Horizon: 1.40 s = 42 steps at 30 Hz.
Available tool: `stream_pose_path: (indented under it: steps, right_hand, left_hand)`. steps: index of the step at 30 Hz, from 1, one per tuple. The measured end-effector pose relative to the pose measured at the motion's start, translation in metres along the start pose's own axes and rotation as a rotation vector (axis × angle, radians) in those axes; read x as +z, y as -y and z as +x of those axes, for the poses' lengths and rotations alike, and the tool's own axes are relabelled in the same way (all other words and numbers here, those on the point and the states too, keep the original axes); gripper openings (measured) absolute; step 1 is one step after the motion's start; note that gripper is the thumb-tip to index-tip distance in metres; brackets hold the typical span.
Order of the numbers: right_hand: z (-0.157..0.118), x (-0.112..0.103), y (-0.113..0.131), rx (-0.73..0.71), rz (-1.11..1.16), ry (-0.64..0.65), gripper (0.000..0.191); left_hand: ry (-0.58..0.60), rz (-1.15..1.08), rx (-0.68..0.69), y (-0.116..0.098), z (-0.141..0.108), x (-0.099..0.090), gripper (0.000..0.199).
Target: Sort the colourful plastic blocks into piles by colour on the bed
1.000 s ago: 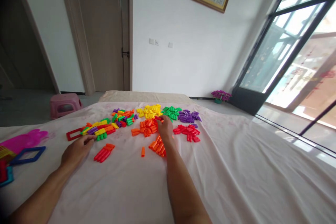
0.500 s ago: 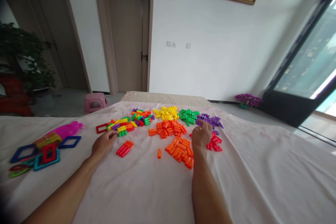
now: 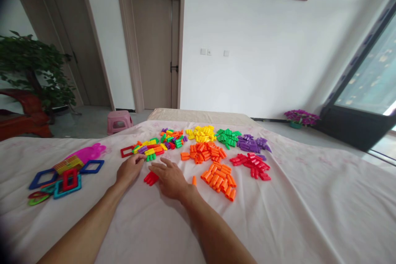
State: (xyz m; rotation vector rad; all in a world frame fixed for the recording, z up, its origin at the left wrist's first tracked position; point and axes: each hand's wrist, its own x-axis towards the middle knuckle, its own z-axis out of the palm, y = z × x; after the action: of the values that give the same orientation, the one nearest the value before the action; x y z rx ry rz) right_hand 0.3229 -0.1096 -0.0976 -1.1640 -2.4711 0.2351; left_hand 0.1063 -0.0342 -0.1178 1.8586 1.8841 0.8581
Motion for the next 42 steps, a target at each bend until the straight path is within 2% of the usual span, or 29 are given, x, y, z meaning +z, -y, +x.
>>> stream_pose_path:
  steps: [2,5,11,14,17,20,22,25,27,30,33,35,37,39,42]
  right_hand:
    - [0.001,0.005,0.004,-0.018,-0.030,0.039,0.053]
    - [0.002,0.011,0.007,-0.020,-0.107,0.004,0.033]
    - [0.003,0.020,0.007,0.019,-0.222,-0.046,0.026]
    - [0.005,0.012,0.002,0.177,-0.126,-0.139,0.027]
    - [0.004,-0.014,-0.016,0.406,0.076,-0.367,0.031]
    - [-0.009,-0.059,-0.048,0.599,0.197,-0.539,0.034]
    - [-0.026,-0.092,-0.072,0.729,0.158,-0.567,0.035]
    - [-0.064,-0.132,-0.105,0.944,-0.026,-0.574,0.039]
    - [-0.092,-0.148,-0.122,1.091,-0.119,-0.561,0.044]
    - [-0.130,-0.160,-0.139,1.281,-0.197,-0.589,0.048]
    - [-0.151,-0.164,-0.146,1.423,-0.226,-0.687,0.049]
    - [-0.149,-0.164,-0.144,1.410,-0.246,-0.771,0.049]
    - [-0.133,-0.160,-0.138,1.278,-0.237,-0.801,0.047]
    - [-0.107,-0.150,-0.126,1.083,-0.186,-0.765,0.042]
    - [-0.062,-0.121,-0.098,0.810,-0.069,-0.646,0.036]
  left_hand:
    - [0.003,0.004,0.000,0.000,0.000,0.000,0.034]
    - [0.017,0.011,-0.004,0.000,0.001,0.000,0.035]
    - [0.003,0.047,-0.018,0.006,0.004,0.004,0.037]
    - [0.009,0.040,-0.037,0.009,0.007,0.005,0.037]
    - [0.020,0.043,-0.036,0.011,0.008,0.006,0.037]
    - [0.019,0.049,-0.039,0.011,0.008,0.006,0.038]
    - [0.018,0.046,-0.037,0.010,0.008,0.005,0.037]
    - [0.022,0.048,-0.037,0.007,0.006,0.004,0.036]
    - [0.026,0.048,-0.049,0.006,0.006,0.003,0.035]
    - [0.025,0.043,-0.055,0.004,0.005,0.002,0.034]
    - [0.021,0.041,-0.051,0.003,0.005,0.002,0.034]
    - [0.021,0.036,-0.046,0.003,0.005,0.002,0.034]
    - [0.020,0.035,-0.041,0.003,0.006,0.002,0.035]
    - [0.023,0.037,-0.043,0.004,0.006,0.002,0.035]
    - [0.033,0.034,-0.050,0.004,0.006,0.002,0.035]
